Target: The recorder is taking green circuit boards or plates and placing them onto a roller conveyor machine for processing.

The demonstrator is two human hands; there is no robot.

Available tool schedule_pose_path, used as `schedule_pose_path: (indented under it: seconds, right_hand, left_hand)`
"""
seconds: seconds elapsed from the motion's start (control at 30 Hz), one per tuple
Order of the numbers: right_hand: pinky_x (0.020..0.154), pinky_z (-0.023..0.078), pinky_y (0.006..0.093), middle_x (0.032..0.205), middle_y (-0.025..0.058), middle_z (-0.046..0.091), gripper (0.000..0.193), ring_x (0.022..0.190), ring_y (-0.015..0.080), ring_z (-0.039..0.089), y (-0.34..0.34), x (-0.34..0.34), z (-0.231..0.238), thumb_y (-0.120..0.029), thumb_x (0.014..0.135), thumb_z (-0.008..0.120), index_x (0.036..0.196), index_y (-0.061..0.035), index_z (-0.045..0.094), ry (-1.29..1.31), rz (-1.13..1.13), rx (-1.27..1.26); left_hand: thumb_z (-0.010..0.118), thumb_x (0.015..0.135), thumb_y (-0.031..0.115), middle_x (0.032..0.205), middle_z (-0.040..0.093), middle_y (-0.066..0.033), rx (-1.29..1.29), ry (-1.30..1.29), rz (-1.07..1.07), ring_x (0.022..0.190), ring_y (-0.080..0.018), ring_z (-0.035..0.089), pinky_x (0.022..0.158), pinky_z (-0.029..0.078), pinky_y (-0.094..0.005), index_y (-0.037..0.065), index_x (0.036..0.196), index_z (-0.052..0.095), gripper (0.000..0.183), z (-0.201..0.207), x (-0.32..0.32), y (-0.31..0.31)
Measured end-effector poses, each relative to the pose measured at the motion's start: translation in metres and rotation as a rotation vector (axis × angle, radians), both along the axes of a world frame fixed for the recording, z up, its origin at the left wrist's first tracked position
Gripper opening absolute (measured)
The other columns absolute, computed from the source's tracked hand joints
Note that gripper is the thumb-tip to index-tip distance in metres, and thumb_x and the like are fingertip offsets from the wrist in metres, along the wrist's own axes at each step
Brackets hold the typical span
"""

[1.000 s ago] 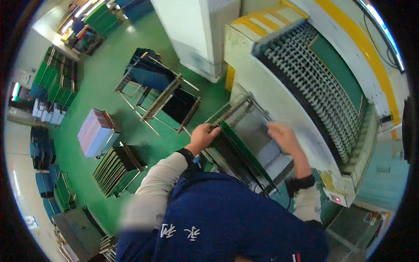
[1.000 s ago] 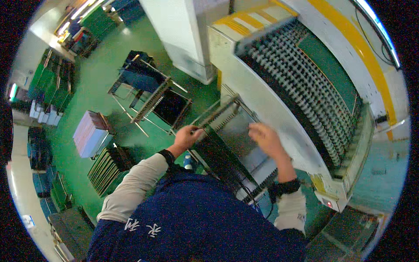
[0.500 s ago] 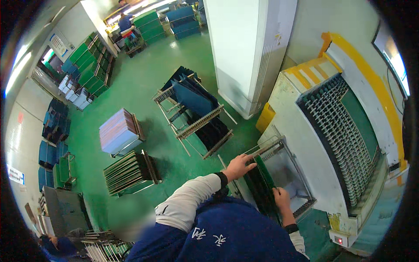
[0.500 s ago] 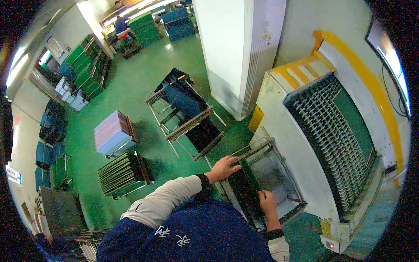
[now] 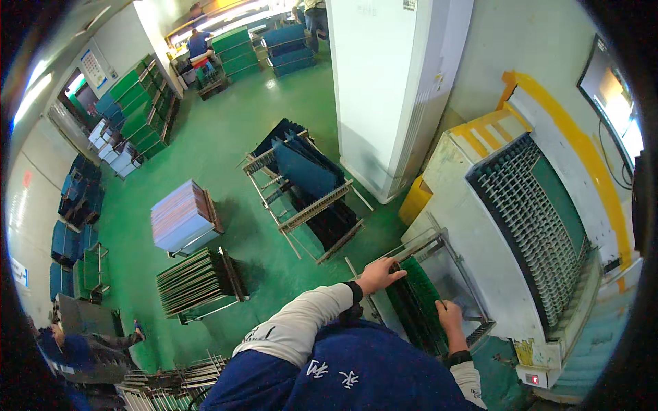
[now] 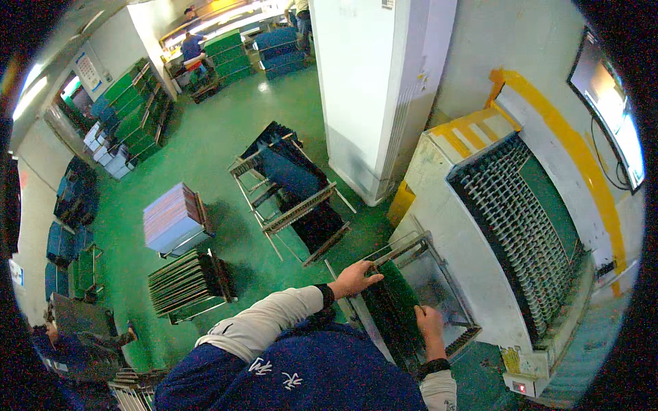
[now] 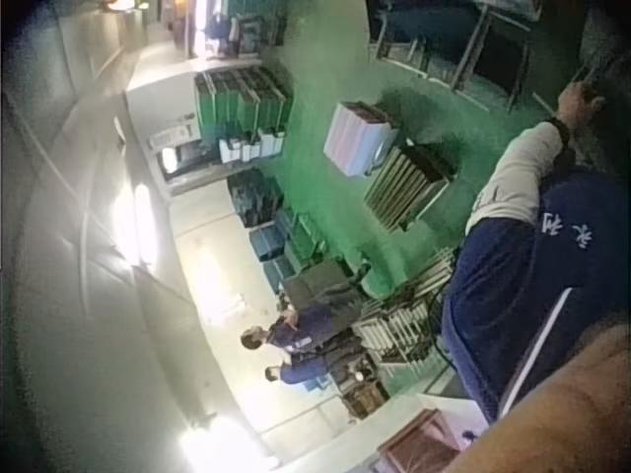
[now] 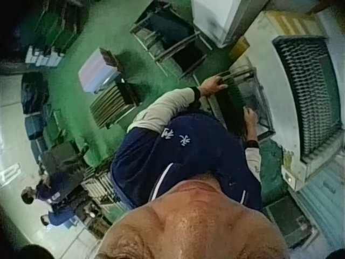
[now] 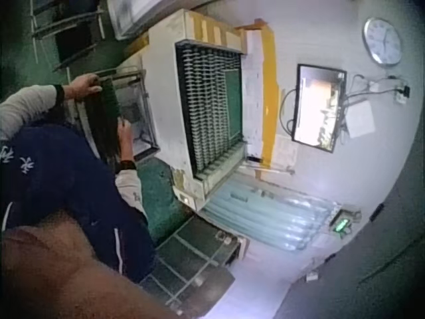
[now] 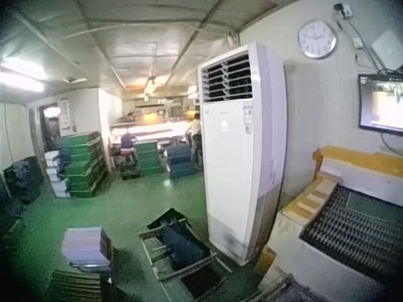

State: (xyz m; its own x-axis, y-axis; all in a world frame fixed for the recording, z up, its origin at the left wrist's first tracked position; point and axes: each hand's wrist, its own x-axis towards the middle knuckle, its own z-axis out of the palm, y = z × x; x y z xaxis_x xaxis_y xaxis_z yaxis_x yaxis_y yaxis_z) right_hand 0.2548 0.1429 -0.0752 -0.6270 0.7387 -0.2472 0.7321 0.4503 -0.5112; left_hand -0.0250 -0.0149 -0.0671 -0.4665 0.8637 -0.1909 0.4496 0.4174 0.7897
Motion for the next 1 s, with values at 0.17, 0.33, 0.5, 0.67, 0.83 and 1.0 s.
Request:
schedule_pose_path:
  seconds: [0.17,0.33,0.5,0.67,0.83,1.0]
  right_hand:
    - [0.070,0.046,0.0500,0.077,0.0256,0.064,0.043,0.079,0.0437,0.064,-0.013,0.002,-0.005,-0.041,0.090,0.063,0.082,0.0008,0.067,0.056,0.011,-0.011]
    - [0.071,0.046,0.0509,0.077,0.0265,0.064,0.043,0.079,0.0443,0.064,-0.026,0.001,0.023,-0.041,0.089,0.063,0.080,0.0008,0.068,0.035,0.007,0.132]
    - [0.068,0.046,0.0528,0.080,0.0261,0.063,0.041,0.077,0.0452,0.063,0.002,0.007,0.117,-0.039,0.090,0.064,0.081,0.0003,0.067,-0.036,0.021,0.105]
    - [0.061,0.043,0.0441,0.067,0.0248,0.052,0.043,0.061,0.0304,0.052,0.025,0.030,0.173,-0.038,0.088,0.067,0.077,0.0030,0.059,0.049,-0.077,0.149]
    - [0.064,0.044,0.0418,0.073,0.0107,0.065,0.038,0.068,0.0214,0.059,0.063,0.084,0.191,-0.038,0.092,0.068,0.089,-0.0001,0.069,0.439,-0.484,0.071]
    - [0.075,0.052,0.0355,0.099,0.0078,0.070,0.029,0.087,0.0205,0.066,0.089,0.101,0.200,-0.028,0.091,0.072,0.112,-0.0089,0.068,1.356,-0.957,-0.272]
  left_hand:
    - [0.065,0.090,0.054,0.118,0.065,-0.0179,0.094,-0.001,0.027,0.112,-0.0352,0.061,0.095,0.049,-0.0432,0.006,0.123,0.063,0.058,-0.011,0.001,-0.001]
    - [0.066,0.091,0.050,0.120,0.066,-0.0199,0.099,-0.067,-0.014,0.111,-0.0355,0.063,0.094,0.050,-0.0421,0.004,0.129,0.059,0.061,-0.009,0.001,-0.005]
    - [0.070,0.090,0.049,0.113,0.070,-0.0158,0.082,0.019,0.024,0.101,-0.0293,0.069,0.087,0.053,-0.0385,0.008,0.130,0.060,0.059,-0.032,0.001,-0.003]
    - [0.070,0.090,0.048,0.123,0.067,-0.0178,0.025,-0.241,0.070,0.113,-0.0319,0.065,0.094,0.051,-0.0389,0.006,0.133,0.057,0.061,-0.035,-0.004,-0.007]
    - [0.068,0.090,0.051,0.122,0.068,-0.0178,0.031,-0.144,0.021,0.111,-0.0317,0.066,0.094,0.051,-0.0379,0.005,0.136,0.055,0.065,-0.020,-0.002,0.001]
    - [0.068,0.089,0.052,0.115,0.070,-0.0178,-0.002,-0.025,0.041,0.105,-0.0342,0.067,0.089,0.052,-0.0397,0.004,0.131,0.059,0.065,-0.013,0.002,0.004]
